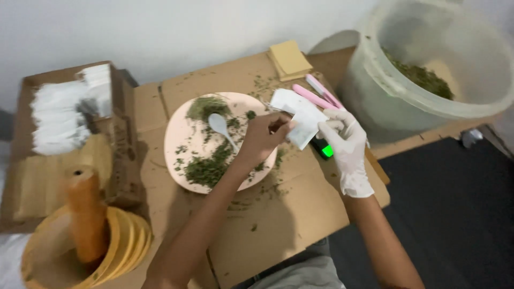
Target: Filling small tea bags with loose tea leaves using a spoon and weighing them on a digital scale for production.
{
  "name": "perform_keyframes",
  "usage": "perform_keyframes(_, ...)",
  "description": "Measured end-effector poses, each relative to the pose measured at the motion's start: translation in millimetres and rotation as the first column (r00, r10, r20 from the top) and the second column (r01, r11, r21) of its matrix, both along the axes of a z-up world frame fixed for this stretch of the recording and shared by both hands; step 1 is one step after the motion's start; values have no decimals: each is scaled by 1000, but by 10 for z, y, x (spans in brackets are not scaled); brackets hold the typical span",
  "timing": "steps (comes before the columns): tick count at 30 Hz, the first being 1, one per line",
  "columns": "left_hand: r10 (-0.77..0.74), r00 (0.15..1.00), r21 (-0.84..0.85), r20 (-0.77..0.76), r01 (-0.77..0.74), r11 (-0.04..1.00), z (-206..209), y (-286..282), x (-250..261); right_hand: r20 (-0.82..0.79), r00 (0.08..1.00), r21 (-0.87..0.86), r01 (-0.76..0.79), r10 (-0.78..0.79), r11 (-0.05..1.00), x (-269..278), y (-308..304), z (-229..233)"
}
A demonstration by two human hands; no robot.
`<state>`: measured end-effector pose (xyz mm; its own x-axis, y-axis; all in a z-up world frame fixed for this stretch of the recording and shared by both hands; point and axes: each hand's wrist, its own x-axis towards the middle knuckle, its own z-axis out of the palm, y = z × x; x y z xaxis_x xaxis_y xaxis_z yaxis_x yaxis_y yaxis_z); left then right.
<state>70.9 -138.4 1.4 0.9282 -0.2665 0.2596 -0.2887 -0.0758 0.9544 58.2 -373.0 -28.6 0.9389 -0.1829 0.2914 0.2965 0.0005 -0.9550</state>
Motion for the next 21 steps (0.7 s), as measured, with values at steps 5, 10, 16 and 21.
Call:
perform_keyframes(5, -70, 996, 116, 57, 63, 991, -288, -547, 421, 32, 991, -26, 130, -130, 991, 111, -503, -259)
perform_keyframes(10, -69, 985, 426, 158, -5, 905, -189, -701, 410, 0, 979, -114, 203, -204, 973, 117, -626, -382)
perform_keyframes(16, -48, 985, 442, 165, -30, 897, -254, -738, 452, 37, 937, -358, 337, -347, 871, -111, -467, -39)
perform_keyframes(21, -48, 987, 450, 152, -26, 893, -452, -739, 579, 28, 920, -352, 375, -391, 858, -80, -501, -41)
